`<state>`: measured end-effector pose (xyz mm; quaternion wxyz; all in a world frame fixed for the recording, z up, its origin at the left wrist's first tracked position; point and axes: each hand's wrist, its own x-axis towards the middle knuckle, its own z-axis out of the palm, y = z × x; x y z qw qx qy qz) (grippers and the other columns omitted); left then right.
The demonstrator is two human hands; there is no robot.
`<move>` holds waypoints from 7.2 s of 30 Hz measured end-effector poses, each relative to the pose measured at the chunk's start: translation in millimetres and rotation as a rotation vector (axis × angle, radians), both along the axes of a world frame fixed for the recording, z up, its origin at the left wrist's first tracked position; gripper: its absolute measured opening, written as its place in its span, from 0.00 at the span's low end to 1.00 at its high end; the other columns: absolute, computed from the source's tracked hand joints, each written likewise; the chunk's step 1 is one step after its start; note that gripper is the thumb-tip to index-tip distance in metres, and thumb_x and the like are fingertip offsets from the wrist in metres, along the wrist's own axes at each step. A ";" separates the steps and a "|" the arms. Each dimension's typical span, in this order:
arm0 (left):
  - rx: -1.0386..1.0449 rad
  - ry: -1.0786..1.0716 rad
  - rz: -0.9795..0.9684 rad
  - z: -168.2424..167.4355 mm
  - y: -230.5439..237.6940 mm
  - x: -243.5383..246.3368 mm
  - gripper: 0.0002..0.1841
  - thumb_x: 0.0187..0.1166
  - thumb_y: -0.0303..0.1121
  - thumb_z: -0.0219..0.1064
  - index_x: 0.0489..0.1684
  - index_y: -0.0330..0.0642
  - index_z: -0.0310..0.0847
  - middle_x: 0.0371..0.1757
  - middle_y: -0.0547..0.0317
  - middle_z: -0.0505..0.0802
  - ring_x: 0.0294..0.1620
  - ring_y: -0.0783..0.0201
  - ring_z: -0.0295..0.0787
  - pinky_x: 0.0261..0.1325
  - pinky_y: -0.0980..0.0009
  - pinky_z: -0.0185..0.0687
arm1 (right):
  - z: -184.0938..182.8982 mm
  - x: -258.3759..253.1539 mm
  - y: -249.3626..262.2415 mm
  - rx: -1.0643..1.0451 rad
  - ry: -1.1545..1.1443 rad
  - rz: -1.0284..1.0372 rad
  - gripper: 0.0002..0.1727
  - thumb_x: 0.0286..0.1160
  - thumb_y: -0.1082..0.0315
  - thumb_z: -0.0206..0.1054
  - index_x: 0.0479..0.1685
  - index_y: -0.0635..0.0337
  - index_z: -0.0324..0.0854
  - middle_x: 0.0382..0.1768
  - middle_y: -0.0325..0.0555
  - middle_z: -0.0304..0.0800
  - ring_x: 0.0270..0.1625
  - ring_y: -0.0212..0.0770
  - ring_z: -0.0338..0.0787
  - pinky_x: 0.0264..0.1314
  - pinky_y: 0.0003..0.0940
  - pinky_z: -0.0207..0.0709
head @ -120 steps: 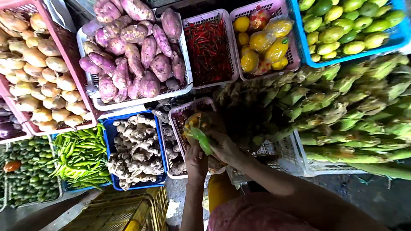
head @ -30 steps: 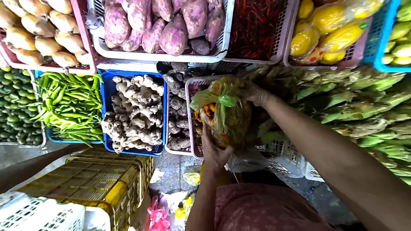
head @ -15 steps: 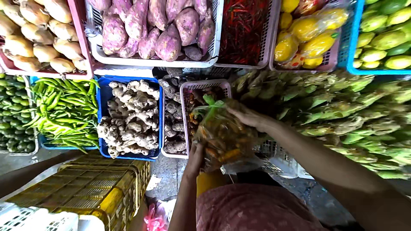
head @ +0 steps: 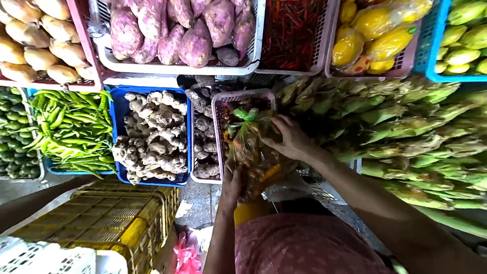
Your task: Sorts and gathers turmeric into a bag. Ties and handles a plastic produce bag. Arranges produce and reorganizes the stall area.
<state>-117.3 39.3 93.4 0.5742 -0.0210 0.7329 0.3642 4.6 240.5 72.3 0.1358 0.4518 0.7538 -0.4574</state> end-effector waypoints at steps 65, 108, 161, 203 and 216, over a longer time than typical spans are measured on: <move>0.197 0.267 -0.070 5.2 -7.5 9.0 0.52 0.56 0.29 0.81 0.87 0.30 0.52 0.65 0.43 0.88 0.57 0.68 0.91 0.61 0.70 0.89 | -15.4 16.2 44.4 -0.104 0.021 0.103 0.23 0.73 0.57 0.78 0.61 0.61 0.81 0.40 0.58 0.92 0.44 0.59 0.92 0.49 0.65 0.82; 0.195 0.398 -0.254 -11.4 -11.4 21.1 0.43 0.69 0.31 0.67 0.87 0.24 0.51 0.71 0.29 0.82 0.65 0.54 0.88 0.68 0.59 0.84 | 34.1 59.4 -79.1 -0.098 0.361 -0.289 0.29 0.75 0.46 0.70 0.50 0.69 0.84 0.71 0.65 0.78 0.72 0.45 0.81 0.70 0.34 0.78; 0.270 0.948 -0.521 -39.5 35.9 10.9 0.06 0.70 0.27 0.74 0.39 0.37 0.94 0.49 0.40 0.92 0.55 0.42 0.90 0.60 0.50 0.86 | 1.0 20.2 11.5 0.041 0.286 0.001 0.33 0.62 0.66 0.82 0.70 0.61 0.78 0.48 0.52 0.90 0.54 0.53 0.88 0.62 0.57 0.81; 0.045 0.162 -0.041 -1.1 2.1 12.0 0.18 0.79 0.30 0.66 0.61 0.26 0.79 0.43 0.49 0.93 0.43 0.67 0.92 0.52 0.66 0.90 | 18.0 77.6 -61.4 -0.209 0.229 -0.341 0.28 0.82 0.57 0.64 0.70 0.73 0.80 0.77 0.70 0.74 0.82 0.56 0.73 0.86 0.46 0.64; 0.016 0.074 -0.061 -5.3 -5.1 15.6 0.38 0.82 0.32 0.67 0.89 0.33 0.50 0.65 0.36 0.86 0.57 0.56 0.90 0.60 0.59 0.87 | 43.3 54.6 -71.6 -0.528 0.157 -0.752 0.37 0.85 0.52 0.65 0.86 0.63 0.60 0.77 0.57 0.76 0.78 0.43 0.77 0.81 0.42 0.72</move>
